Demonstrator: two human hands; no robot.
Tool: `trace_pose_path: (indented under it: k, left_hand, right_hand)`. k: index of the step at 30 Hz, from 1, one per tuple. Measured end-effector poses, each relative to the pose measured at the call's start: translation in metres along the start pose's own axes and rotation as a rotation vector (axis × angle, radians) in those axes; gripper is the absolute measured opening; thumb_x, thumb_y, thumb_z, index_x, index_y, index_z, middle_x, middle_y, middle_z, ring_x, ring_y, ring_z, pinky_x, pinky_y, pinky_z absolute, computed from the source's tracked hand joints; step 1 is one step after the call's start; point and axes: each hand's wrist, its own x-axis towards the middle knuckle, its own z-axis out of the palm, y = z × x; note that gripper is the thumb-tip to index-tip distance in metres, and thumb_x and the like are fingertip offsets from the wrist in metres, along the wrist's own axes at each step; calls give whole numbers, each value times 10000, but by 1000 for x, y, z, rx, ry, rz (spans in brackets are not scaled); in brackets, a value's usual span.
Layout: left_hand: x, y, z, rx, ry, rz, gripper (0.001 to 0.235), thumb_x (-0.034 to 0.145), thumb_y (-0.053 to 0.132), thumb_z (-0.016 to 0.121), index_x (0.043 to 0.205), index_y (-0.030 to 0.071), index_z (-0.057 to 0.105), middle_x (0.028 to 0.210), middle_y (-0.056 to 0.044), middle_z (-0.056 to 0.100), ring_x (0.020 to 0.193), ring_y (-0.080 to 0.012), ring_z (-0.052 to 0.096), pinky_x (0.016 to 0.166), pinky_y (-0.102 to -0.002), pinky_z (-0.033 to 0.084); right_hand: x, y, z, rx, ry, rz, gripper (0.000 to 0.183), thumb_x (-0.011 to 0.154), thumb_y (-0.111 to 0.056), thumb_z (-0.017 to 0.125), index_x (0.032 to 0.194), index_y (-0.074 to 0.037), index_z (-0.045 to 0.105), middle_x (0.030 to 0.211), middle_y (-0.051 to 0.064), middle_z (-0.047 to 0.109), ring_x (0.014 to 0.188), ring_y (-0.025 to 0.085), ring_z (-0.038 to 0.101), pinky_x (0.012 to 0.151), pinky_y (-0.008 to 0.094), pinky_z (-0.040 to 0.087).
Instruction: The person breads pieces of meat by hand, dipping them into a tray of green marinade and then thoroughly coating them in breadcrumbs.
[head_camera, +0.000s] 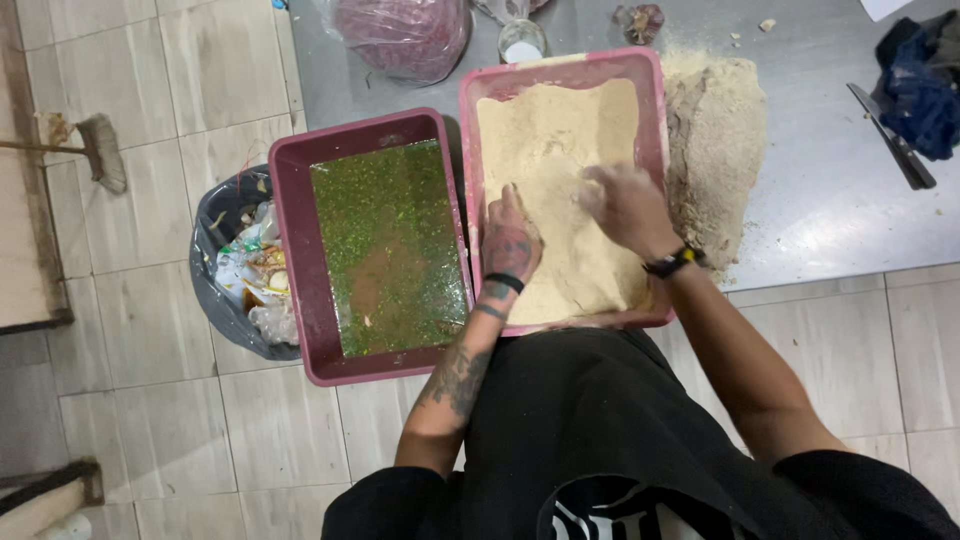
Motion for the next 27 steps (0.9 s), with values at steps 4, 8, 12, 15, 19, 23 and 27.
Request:
trace_pose_path:
  k: [4,8,12,15,19,23,27]
  left_hand:
    - [-19,17,-33,175,49,95,886,822,154,656,1605,67,249,1414,-222,506,1328,-465,528,1111,-539,448]
    - [-20,-11,-25,102,176,217,822,869,145,596,1620,102,265,1391,-232,540,1285,-446,563,1064,-550,475]
    - [-21,-31,-6,-32,259,329,714,933,248,463,1617,101,323,1368,-212,546,1303,-407,535,1060,-528,469]
    - [-31,-18,-28,-232,266,323,704,942,212,476,1617,95,316,1384,-189,535,1288,-395,546,1104,-490,447]
    - [-23,-11,-41,-235,282,349,699,936,209,520,1596,68,336,1375,-210,530,1307,-399,537,1127,-481,432]
    - [-17,-22,-28,-59,329,367,701,958,249,447,1609,35,301,1497,-201,473,1409,-346,457,1179,-482,342]
    - [-26,-25,-27,-243,325,358,732,894,270,575,1566,46,388,1408,-225,540,1330,-416,535,1168,-505,382]
  right_hand:
    - [37,-15,50,321,-145,175,469,1057,-523,520,993,-120,752,909,243,716,946,479,677,756,532,545]
    - [64,-33,80,475,-602,157,696,1006,-589,498,859,62,693,911,331,700,919,502,675,806,570,521]
    - [99,-20,57,432,-664,228,757,1033,-612,493,831,90,694,893,376,688,955,546,672,860,578,514]
    - [118,-21,74,477,-548,379,781,1006,-736,476,728,-37,685,720,218,659,751,416,681,718,512,517]
    - [133,-24,71,395,-534,299,794,1054,-704,400,613,-123,712,608,172,656,688,371,694,727,463,537]
    - [88,-36,93,424,-610,241,714,1021,-592,481,689,25,616,681,257,623,759,437,671,726,523,493]
    - [74,-48,77,400,-747,199,573,979,-430,527,942,124,669,996,363,688,1086,508,660,927,580,481]
